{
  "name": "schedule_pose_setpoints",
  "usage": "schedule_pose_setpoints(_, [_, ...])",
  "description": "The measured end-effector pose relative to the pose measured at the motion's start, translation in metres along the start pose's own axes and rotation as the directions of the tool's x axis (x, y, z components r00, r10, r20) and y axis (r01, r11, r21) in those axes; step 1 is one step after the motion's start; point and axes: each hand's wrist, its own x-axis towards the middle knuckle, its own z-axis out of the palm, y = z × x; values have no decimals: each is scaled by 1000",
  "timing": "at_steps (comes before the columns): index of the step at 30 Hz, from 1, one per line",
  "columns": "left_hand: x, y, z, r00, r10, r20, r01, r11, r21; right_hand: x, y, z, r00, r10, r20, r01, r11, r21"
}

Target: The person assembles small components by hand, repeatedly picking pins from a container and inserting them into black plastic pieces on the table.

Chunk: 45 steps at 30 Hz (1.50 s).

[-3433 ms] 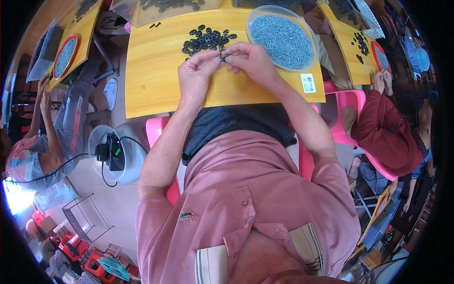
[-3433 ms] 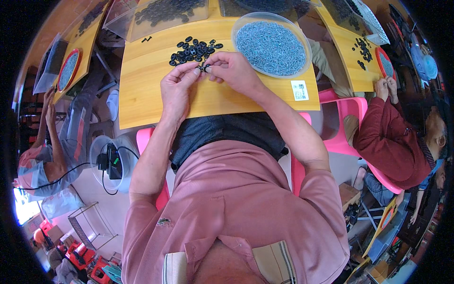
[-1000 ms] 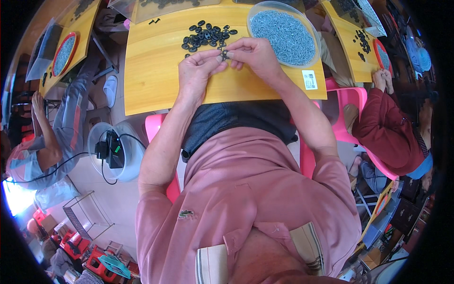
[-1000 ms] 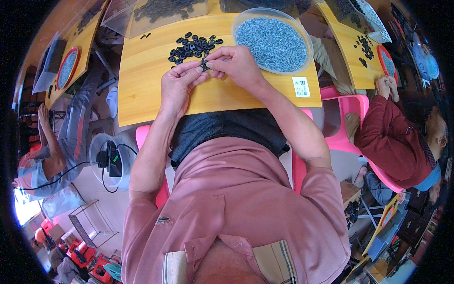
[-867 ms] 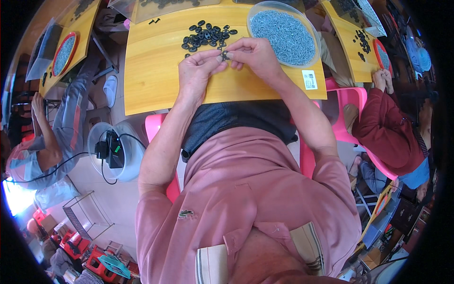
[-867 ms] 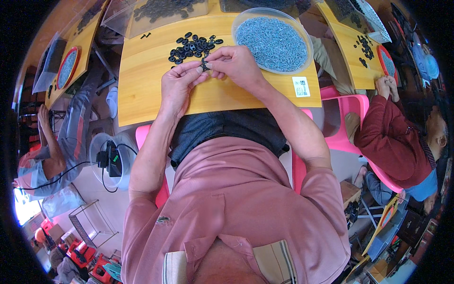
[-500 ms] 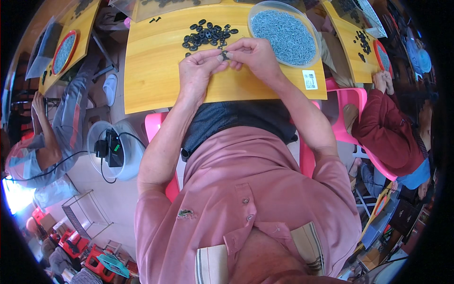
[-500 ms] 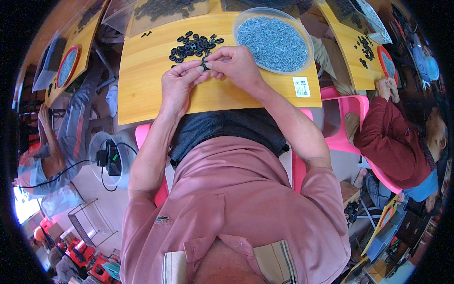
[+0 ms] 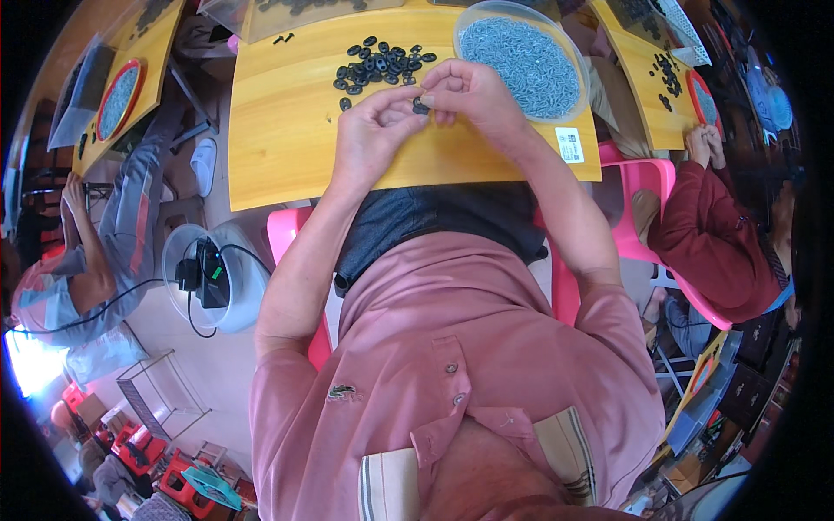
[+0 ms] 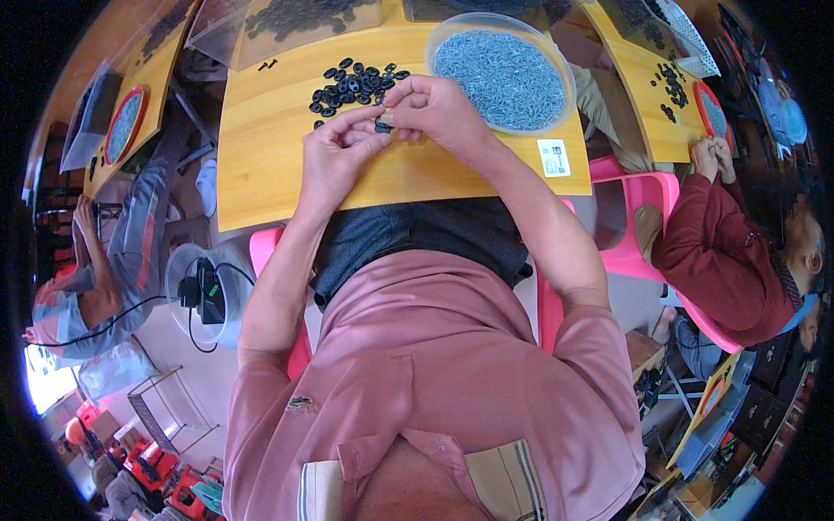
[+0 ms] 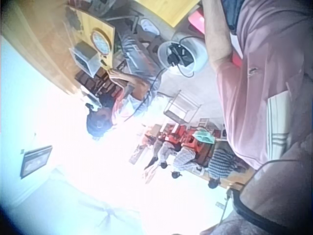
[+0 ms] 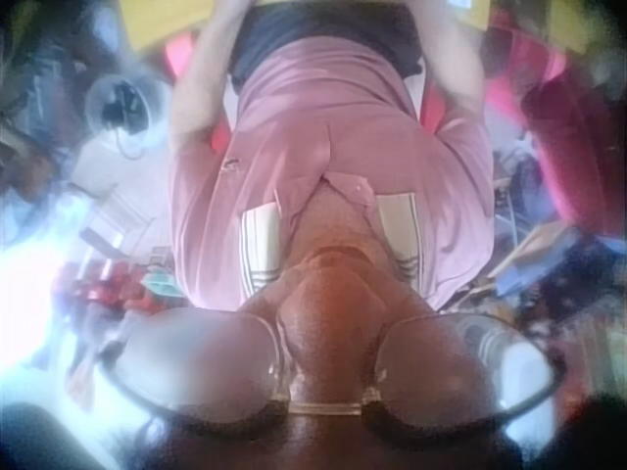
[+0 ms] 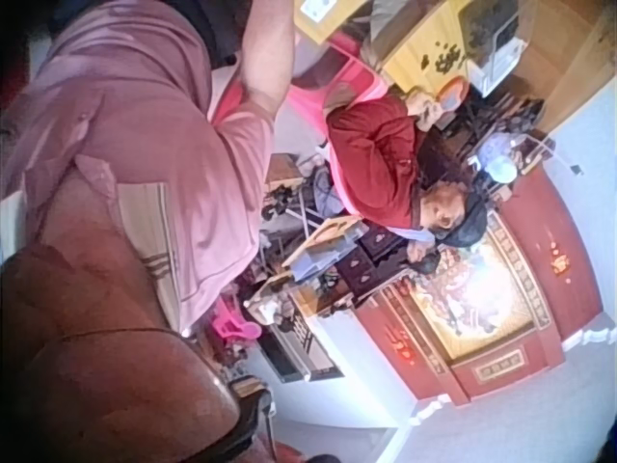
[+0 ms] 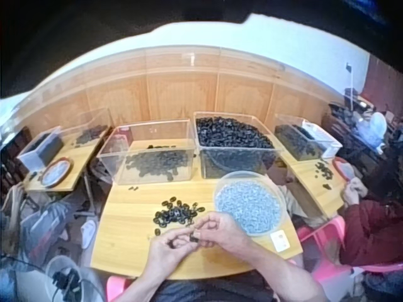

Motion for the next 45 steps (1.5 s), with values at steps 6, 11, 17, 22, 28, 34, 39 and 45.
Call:
schedule_pose_setpoints(6, [-3, 8, 4, 987, 159, 28, -159, 926, 344, -2, 2, 2, 1000, 18, 17, -18, 1000, -2])
schedule_pose_setpoints(11, [0, 12, 4, 978, 206, 37, -202, 885, 420, 2, 5, -1, 999, 22, 34, -22, 1000, 12])
schedule_pose_setpoints(17, [1, 11, 4, 965, 261, -14, -221, 846, 486, 5, -1, 0, 999, 22, 43, -23, 999, 23])
schedule_pose_setpoints(22, [-7, 9, 3, 945, 326, -1, -270, 784, 559, -2, -3, 4, 1000, -4, 30, 5, 1000, -26])
schedule_pose_setpoints(28, [-11, 19, 8, 944, 329, 20, -302, 841, 449, -7, -7, 4, 1000, -26, -1, 26, 998, -59])
schedule_pose_setpoints(34, [4, 2, -3, 967, 213, -141, -178, 958, 227, 30, -54, -16, 991, -130, 40, 135, 978, -162])
schedule_pose_setpoints(39, [17, 13, -22, 883, 40, -468, -133, 977, -167, 85, -121, -13, 836, -508, -209, 518, 855, -4])
schedule_pose_setpoints(45, [21, 7, -31, 864, -47, -501, -119, 948, -295, 59, -53, 6, 978, -183, 99, 204, 752, -626])
